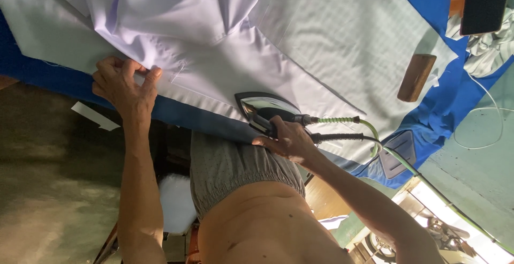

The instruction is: A person irons a white shirt on a workstation using an electric iron and a wooden pressing block to set creases.

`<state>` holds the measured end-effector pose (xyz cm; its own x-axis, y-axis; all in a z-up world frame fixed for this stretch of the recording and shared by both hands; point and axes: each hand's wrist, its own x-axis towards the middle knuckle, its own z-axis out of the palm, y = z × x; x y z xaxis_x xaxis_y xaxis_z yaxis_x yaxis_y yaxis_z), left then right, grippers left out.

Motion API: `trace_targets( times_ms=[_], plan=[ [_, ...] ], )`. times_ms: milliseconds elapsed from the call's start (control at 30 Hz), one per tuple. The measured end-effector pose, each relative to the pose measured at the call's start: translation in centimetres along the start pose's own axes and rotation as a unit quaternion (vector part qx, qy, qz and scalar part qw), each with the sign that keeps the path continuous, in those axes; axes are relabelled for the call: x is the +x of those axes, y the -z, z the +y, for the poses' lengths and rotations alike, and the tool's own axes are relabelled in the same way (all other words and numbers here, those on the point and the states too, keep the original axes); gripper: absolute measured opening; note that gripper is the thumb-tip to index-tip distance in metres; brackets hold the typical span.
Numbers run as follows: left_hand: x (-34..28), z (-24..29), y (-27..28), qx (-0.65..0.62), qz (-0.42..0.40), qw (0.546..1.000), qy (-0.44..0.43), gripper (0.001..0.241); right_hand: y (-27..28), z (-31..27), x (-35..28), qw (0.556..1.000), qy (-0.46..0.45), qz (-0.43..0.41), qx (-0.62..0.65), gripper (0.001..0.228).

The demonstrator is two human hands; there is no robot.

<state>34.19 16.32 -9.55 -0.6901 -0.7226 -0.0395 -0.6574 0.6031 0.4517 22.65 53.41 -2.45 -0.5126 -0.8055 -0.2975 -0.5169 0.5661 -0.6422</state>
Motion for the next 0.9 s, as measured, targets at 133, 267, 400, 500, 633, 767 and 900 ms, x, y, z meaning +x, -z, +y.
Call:
trace_targets(
  times_ms=[133,267,400,500,633,767,900],
  plan=[
    [0.1,-0.8,-0.4,0.001,-0.01,1.0,0.012,0.032,0.4,-1.8,1.7,0.999,-0.029,-0.042,0.014,0.063],
    [0.0,-1.1,-0.7,0.0,0.002,1.0,-0.006,0.03,0.2,-2.6,2.8,0.991,-0.085,-0.103,-0.005,0.068],
    [0.0,-1.6,-1.1,0.016,0.014,1.0,-0.011,0.029,-0.3,-3.2,3.6,0.993,-0.068,-0.098,-0.018,0.069],
    [0.1,-1.0,-0.9,0.002,0.021,1.0,-0.004,0.026,1.0,-5.2,5.6,0.963,-0.177,-0.205,-0.001,0.074],
    [0.2,-1.5,-1.3,0.009,0.036,0.999,-0.015,0.022,1.0,-5.7,6.3,0.961,-0.164,-0.221,-0.011,0.075],
    [0.3,-1.4,-1.2,0.007,0.043,0.999,-0.018,0.021,1.3,-5.9,6.6,0.957,-0.176,-0.23,-0.005,0.074],
    [0.2,-0.8,-0.5,-0.022,0.034,0.999,-0.017,0.029,1.8,-5.8,6.6,0.945,-0.197,-0.262,0.002,0.077]
  ],
)
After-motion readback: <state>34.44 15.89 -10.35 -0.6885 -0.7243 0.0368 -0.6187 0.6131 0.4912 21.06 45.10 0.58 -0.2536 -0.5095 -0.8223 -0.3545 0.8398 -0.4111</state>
